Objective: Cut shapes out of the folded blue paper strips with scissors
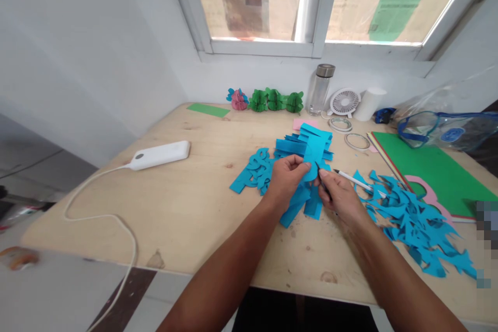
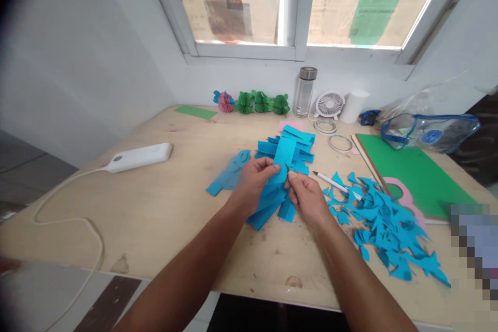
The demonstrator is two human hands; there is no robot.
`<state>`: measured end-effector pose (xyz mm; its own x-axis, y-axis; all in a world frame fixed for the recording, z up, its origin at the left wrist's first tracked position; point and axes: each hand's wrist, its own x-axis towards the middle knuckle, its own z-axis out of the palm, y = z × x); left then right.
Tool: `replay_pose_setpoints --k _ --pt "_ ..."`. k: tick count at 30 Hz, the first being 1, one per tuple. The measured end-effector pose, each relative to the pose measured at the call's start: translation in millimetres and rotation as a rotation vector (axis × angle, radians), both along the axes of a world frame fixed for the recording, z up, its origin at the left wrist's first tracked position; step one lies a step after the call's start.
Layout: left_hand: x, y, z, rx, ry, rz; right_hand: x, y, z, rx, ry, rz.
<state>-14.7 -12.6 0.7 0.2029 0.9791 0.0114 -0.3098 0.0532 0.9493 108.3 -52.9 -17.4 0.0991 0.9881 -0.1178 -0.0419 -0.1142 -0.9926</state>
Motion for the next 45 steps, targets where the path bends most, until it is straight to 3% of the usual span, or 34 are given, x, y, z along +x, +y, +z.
replay_pose_setpoints --k 45 --pt "-3.3 5.8 -3.9 0.004 0.008 -0.067 8.1 1.6 1.2 0.024 -0.087 0.058"
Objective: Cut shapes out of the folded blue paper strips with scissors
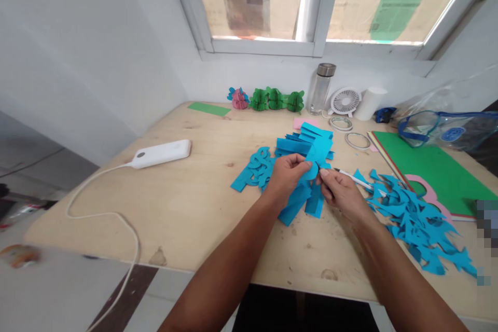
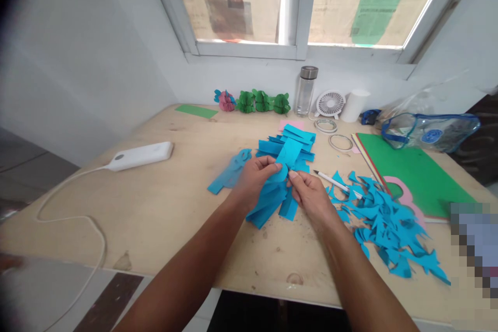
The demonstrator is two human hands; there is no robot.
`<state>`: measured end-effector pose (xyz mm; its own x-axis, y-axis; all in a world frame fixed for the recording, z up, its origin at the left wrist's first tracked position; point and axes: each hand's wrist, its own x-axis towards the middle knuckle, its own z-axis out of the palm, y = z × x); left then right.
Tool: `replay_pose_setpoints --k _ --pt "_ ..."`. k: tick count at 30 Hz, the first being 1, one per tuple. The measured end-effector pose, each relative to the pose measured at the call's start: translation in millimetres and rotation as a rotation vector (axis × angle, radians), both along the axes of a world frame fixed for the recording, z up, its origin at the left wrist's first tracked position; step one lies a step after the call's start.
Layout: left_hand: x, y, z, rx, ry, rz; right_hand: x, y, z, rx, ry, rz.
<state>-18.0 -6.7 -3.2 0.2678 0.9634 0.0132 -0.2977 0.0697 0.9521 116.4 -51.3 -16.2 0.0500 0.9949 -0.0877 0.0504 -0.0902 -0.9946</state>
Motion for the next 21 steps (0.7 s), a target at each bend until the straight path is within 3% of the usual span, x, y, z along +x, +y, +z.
replay_pose_setpoints --k 9,21 --pt "1.5 3.6 -8.4 -0.140 -0.116 -0.108 3.1 1.6 -3.1 0.059 -0.035 0.003" --pt "3.1 2.5 -6.2 -0.246 -0.286 -0.058 3.3 0.0 0.4 0.060 0.019 -0.012"
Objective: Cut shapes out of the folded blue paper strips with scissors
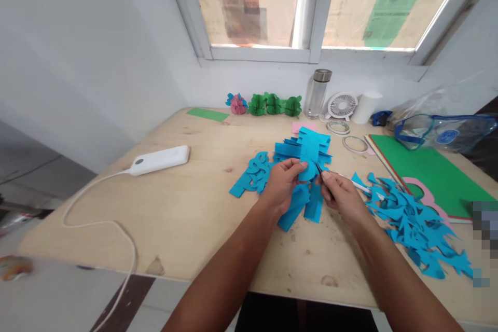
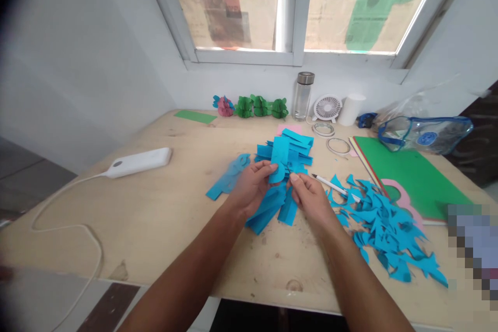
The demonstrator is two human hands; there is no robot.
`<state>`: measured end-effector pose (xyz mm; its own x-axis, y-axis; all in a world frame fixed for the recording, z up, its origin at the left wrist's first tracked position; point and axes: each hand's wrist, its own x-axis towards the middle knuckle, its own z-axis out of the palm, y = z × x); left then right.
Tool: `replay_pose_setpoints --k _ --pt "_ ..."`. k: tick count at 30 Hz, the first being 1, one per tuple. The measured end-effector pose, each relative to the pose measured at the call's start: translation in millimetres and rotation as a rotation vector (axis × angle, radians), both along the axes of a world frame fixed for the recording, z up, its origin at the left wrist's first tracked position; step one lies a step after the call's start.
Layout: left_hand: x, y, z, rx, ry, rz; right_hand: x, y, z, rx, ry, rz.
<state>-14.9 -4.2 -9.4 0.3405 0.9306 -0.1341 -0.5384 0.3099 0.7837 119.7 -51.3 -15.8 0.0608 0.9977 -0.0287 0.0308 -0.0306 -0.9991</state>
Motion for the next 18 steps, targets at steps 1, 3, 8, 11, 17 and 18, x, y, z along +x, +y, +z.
replay_pose_setpoints --k 1,3,8,11,17,18 --pt "0.3 -0.6 0.1 -0.011 -0.004 -0.008 -0.4 -0.1 0.1 0.005 0.020 -0.012" --pt "1.6 -2.3 0.2 -0.020 -0.010 -0.022 -1.3 -0.4 0.2 0.016 0.057 -0.028" --pt "5.5 -4.7 -1.2 -0.015 -0.039 -0.013 -1.7 -1.9 -0.2 0.045 0.095 -0.016" --pt "5.8 -4.7 -2.0 -0.022 -0.064 -0.033 -1.0 -2.2 -1.2 0.045 0.095 -0.003" --pt "4.8 -6.5 -1.6 -0.033 -0.096 -0.156 -0.2 -2.0 -2.9 0.040 0.108 -0.015" --pt "4.8 -6.9 -1.6 -0.026 -0.098 -0.177 -0.2 -1.9 -2.9 0.040 0.119 -0.012"
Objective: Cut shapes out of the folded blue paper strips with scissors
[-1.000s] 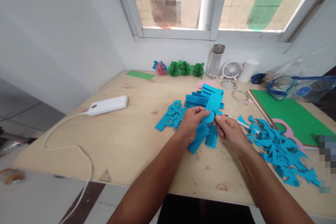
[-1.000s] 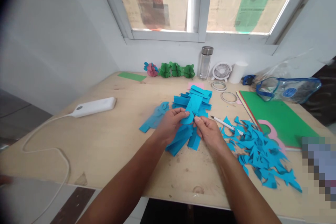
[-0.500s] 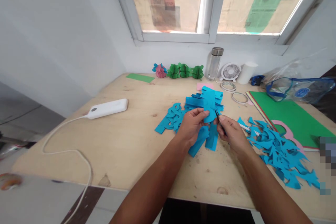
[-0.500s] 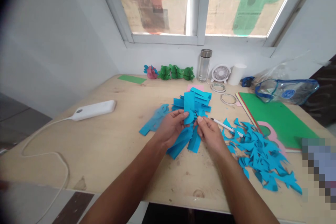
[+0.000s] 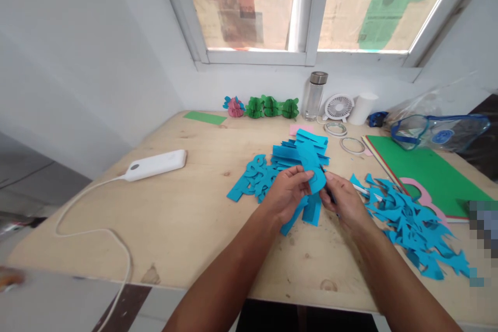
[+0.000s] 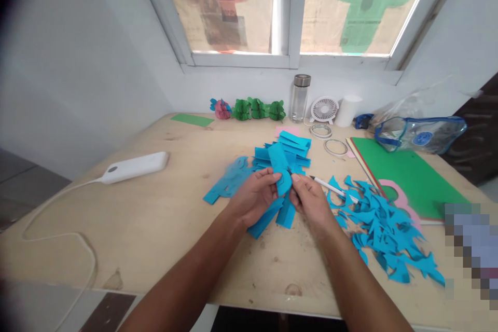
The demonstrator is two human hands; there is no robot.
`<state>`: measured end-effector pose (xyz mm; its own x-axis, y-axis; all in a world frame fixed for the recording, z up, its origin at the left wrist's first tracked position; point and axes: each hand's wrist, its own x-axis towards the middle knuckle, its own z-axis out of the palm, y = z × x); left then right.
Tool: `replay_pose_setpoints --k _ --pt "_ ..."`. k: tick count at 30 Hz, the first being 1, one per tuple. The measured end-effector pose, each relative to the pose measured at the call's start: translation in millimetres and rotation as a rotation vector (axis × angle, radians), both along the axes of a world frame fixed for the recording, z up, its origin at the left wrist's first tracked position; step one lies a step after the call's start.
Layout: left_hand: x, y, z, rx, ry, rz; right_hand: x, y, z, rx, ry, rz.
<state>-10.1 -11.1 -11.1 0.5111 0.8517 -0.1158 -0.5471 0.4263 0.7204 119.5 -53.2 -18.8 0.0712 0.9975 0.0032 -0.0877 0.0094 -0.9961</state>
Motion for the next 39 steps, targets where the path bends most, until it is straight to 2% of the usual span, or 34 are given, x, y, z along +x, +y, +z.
replay_pose_setpoints --k 4,9,13,23,27,32,39 --pt "-0.1 -1.3 -0.7 0.070 0.075 -0.027 0.2 0.2 0.6 -0.015 0.017 -0.007" --pt "-0.1 -3.0 0.1 0.190 0.236 0.031 0.7 0.1 3.5 -0.036 -0.020 -0.024" --pt "-1.0 -2.9 1.6 0.250 0.273 0.046 1.2 -0.1 4.3 -0.044 -0.047 -0.014" --pt "-4.8 1.9 4.6 0.200 0.228 0.143 0.2 0.8 5.8 -0.054 -0.044 -0.036" --pt "-3.5 1.0 2.0 0.215 0.244 0.143 -1.7 -0.2 8.3 -0.077 -0.018 -0.011" --pt "-1.4 0.8 0.6 0.236 0.265 0.208 -2.3 -0.1 5.9 -0.071 -0.014 0.024" --pt "-1.1 -2.9 8.0 0.304 0.313 0.266 -5.3 -0.3 3.1 -0.118 0.074 0.076"
